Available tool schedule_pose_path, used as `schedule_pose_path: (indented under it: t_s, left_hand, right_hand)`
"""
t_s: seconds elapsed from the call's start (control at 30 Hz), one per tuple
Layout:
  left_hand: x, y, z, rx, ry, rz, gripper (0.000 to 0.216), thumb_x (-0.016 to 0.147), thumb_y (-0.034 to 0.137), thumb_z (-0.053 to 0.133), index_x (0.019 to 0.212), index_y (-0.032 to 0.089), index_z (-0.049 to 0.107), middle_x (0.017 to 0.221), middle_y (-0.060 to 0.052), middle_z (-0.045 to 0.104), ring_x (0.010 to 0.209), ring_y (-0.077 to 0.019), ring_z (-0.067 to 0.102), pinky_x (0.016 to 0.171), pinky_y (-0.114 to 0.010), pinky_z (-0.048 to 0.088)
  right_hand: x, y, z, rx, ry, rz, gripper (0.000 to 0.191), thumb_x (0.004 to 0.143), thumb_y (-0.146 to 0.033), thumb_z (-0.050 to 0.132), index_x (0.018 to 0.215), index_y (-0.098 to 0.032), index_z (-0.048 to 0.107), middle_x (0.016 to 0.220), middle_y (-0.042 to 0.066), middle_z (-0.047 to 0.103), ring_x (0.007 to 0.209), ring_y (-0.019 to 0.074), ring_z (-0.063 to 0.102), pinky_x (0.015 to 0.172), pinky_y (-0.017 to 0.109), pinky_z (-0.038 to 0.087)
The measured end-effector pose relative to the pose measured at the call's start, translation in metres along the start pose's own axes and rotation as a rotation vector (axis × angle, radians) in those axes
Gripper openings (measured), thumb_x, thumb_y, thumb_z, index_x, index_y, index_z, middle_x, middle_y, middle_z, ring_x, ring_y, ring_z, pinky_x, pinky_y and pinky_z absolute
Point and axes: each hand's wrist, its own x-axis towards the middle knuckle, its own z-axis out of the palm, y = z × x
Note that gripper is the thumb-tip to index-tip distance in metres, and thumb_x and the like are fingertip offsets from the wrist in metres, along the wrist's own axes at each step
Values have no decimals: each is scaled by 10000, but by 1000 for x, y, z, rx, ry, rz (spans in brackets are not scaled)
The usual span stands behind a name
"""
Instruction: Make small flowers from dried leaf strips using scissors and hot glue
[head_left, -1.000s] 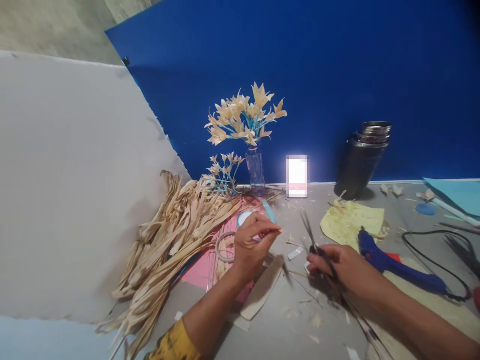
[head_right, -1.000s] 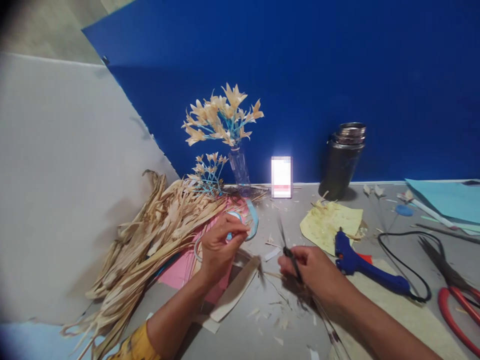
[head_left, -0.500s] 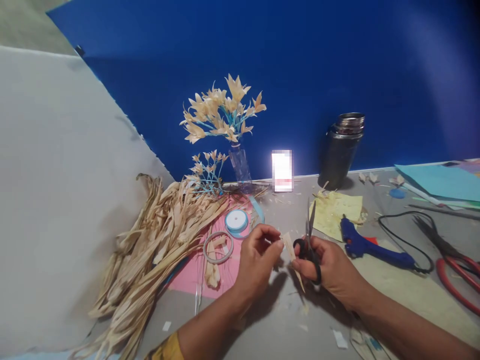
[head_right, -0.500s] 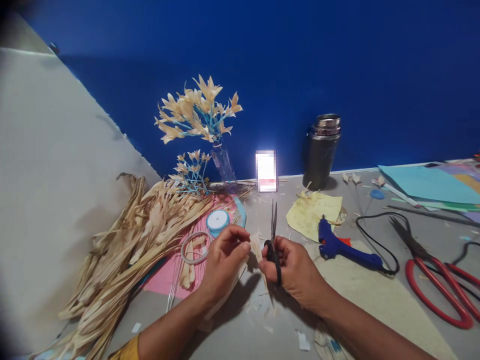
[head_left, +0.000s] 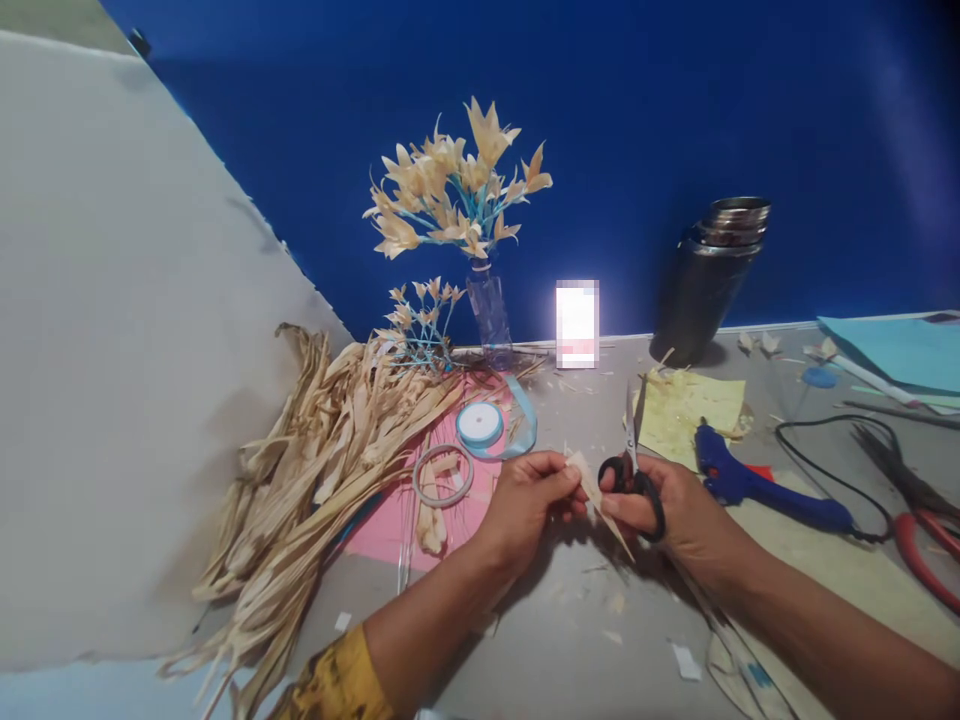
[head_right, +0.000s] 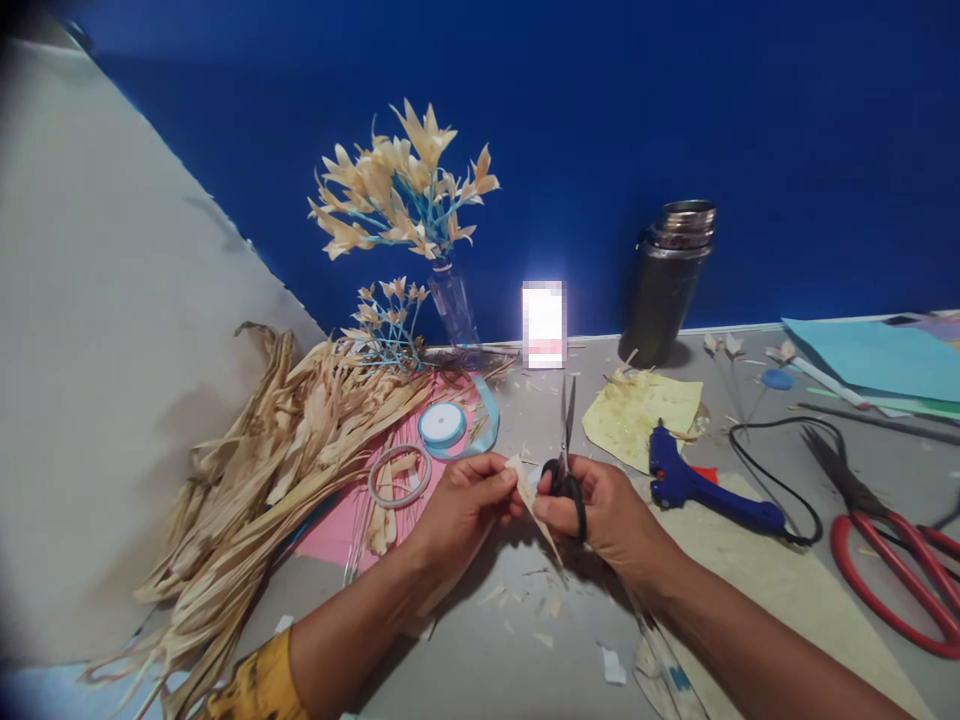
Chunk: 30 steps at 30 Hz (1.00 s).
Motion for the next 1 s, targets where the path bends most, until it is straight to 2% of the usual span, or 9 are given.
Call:
schedule_pose_path:
  t_s: [0.07, 0.13, 0.27, 0.4, 0.53, 0.67, 0.83, 0.93, 1.0]
  left_hand:
    - [0, -3, 2, 55, 52, 58, 338, 645, 370, 914, 642, 144, 662, 583, 3, 622, 543, -86, 527, 569, -217, 399]
    - [-1, -5, 2, 39, 50, 50, 339, 629, 348, 923, 647, 149, 650, 581, 15, 613, 535, -79, 510, 565, -214, 390]
    - [0, -4, -1, -102, -98, -89, 380, 593, 376, 941, 708, 125, 679, 623, -22, 656, 545, -94, 564, 565, -218, 417]
    - [1, 4, -6, -78, -169, -150, 393, 628, 422, 898, 760, 111, 697, 640, -42, 665, 550, -119, 594, 543, -231, 438]
    - [-1, 8, -8, 108, -232, -102, 342, 635, 368, 887, 774, 128, 688, 677, -32, 668, 574, -110, 587, 542, -215, 427]
    - [1, -1, -11, 120, -279, -194, 411, 588, 394, 941, 717, 141, 643, 632, 1, 617, 510, -95, 550, 511, -222, 432]
    - [3, -15, -16, -23, -486, -311, 486, 584, 434, 960, 842, 130, 682, 652, -25, 662, 529, -125, 602, 556, -255, 475]
    - [1, -10, -19, -93, -608, -312, 459, 643, 460, 927, 837, 132, 670, 617, -25, 640, 529, -131, 585, 565, -270, 472]
    - [-1, 1, -20, -182, -671, -293, 414, 671, 435, 909, 745, 157, 611, 573, 16, 558, 500, -114, 533, 557, -272, 463]
  right_hand:
    - [1, -1, 3, 12, 26, -19, 407, 566, -385, 916, 792, -190, 640, 663, -28, 641, 584, 134, 561, 553, 248, 425]
    - [1, 0, 6, 19, 53, -33, 413, 560, -355, 934, 799, -189, 641, 689, -26, 657, 618, 142, 587, 579, 247, 441]
    - [-2, 1, 7, 93, -7, -32, 392, 623, -338, 917, 847, -193, 629, 718, 6, 709, 676, 184, 658, 627, 271, 481]
    - [-5, -3, 6, 153, -50, -2, 390, 618, -357, 894, 811, -205, 592, 676, 12, 695, 643, 205, 667, 616, 299, 494]
    - [-4, -3, 3, -44, 2, -77, 295, 597, -285, 847, 750, -198, 611, 641, -25, 635, 574, 143, 563, 538, 249, 417]
    - [-5, 1, -2, -187, -99, -140, 179, 639, -213, 761, 737, -196, 613, 618, -36, 610, 555, 118, 497, 513, 232, 370]
    - [-10, -5, -11, -185, -271, -113, 162, 704, -201, 744, 771, -193, 596, 628, -39, 579, 574, 113, 491, 540, 234, 386]
    - [-14, -12, -15, -178, -260, -111, 182, 693, -223, 761, 755, -183, 595, 663, -32, 569, 590, 107, 468, 546, 238, 382]
    - [-15, -13, -17, -175, -231, -103, 190, 675, -211, 765, 749, -181, 592, 656, -41, 546, 581, 99, 443, 531, 236, 360]
